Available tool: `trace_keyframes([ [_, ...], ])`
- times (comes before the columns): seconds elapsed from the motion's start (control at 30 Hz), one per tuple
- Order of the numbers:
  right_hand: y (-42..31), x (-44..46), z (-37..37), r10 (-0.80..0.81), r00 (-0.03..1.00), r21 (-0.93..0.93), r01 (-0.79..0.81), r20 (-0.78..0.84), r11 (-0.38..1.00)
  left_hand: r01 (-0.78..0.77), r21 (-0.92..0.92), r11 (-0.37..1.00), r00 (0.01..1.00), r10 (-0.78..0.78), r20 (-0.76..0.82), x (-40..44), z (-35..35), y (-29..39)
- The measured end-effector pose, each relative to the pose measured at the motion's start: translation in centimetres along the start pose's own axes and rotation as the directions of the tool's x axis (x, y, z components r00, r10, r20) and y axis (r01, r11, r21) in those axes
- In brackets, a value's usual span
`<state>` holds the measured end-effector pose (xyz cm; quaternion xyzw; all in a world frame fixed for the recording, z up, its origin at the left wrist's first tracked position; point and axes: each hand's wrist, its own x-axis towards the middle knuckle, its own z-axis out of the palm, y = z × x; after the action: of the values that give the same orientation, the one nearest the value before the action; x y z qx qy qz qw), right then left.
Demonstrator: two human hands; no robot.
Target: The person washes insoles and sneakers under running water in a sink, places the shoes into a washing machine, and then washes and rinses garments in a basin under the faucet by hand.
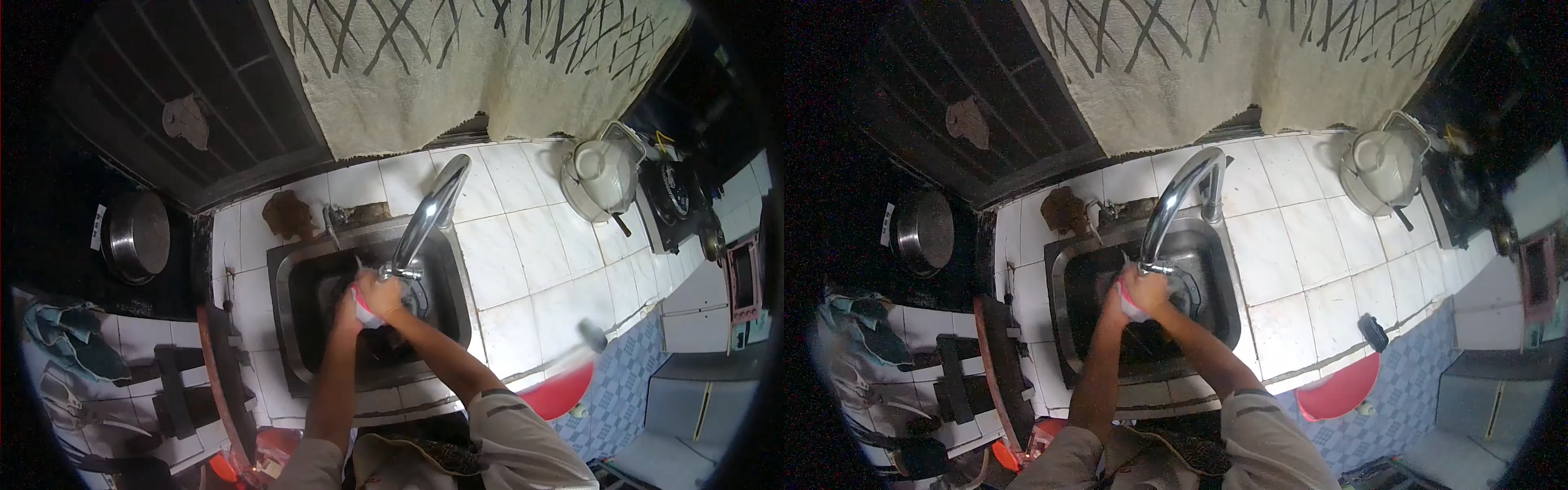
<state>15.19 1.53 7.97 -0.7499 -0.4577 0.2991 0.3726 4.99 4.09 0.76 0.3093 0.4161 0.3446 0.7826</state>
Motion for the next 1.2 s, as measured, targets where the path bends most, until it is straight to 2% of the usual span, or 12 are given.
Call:
trace_keyframes([
  [0.1,-0.7,-1.7,1.1,-0.568,0.788,-0.151,0.548,-0.238,0.823,-0.109,-0.459,0.882,0.851,0.321,0.414,2.2,-3.5,-2.7],
  [0.17,2.9,-0.7,3.1,-0.506,0.843,-0.049,0.506,-0.184,0.861,-0.409,0.749,0.521,0.848,0.521,0.1,-1.5,-0.4,1.4],
  [0.23,5.4,0.9,2.0,0.044,0.947,0.317,-0.15,0.319,0.937,-0.037,-0.181,0.983,0.973,-0.006,-0.229,-3.2,1.8,4.0],
  [0.27,6.6,0.6,1.9,0.064,0.918,0.682,-0.337,0.392,0.649,-0.025,-0.2,0.979,0.98,-0.015,-0.197,-2.9,1.0,3.8],
  [0.4,4.8,0.5,-2.8,0.015,0.504,0.487,-0.84,0.863,0.239,-0.368,0.237,0.899,0.927,0.374,0.02,-2.7,-2.7,1.8],
  [0.67,4.7,2.5,-1.1,0.08,0.81,0.794,-0.585,0.581,0.164,-0.123,0.022,0.992,0.985,0.125,-0.116,-6.8,-1.4,5.8],
  [0.8,1.3,0.4,0.8,0.167,0.869,0.725,-0.482,0.465,0.492,0.246,-0.279,0.928,0.944,-0.164,0.287,-4.0,-3.3,2.9],
  [0.87,2.5,-1.7,5.5,-0.044,0.939,0.809,-0.27,0.342,0.522,0.315,-0.603,0.733,0.764,0.181,0.62,-0.9,-4.4,-2.0],
  [0.93,-1.9,-4.2,1.7,-0.291,0.919,0.515,0.12,0.265,0.849,-0.302,-0.816,0.494,0.952,0.204,-0.229,-3.7,5.0,1.4],
  [1.0,0.3,-3.5,3.1,-0.572,0.813,-0.125,0.56,-0.11,0.819,-0.598,-0.647,0.473,0.765,0.097,-0.637,-6.2,13.2,5.3],
  [1.1,5.5,1.8,5.3,-0.017,0.988,0.18,0.045,-0.155,0.983,0.132,-0.338,0.932,0.988,-0.094,0.126,-1.7,-1.0,-1.5],
  [1.2,1.9,1.5,1.1,-0.046,0.999,-0.092,0.046,0.004,0.995,0.212,-0.349,0.913,0.974,-0.168,0.153,-0.9,-0.5,0.0],
])
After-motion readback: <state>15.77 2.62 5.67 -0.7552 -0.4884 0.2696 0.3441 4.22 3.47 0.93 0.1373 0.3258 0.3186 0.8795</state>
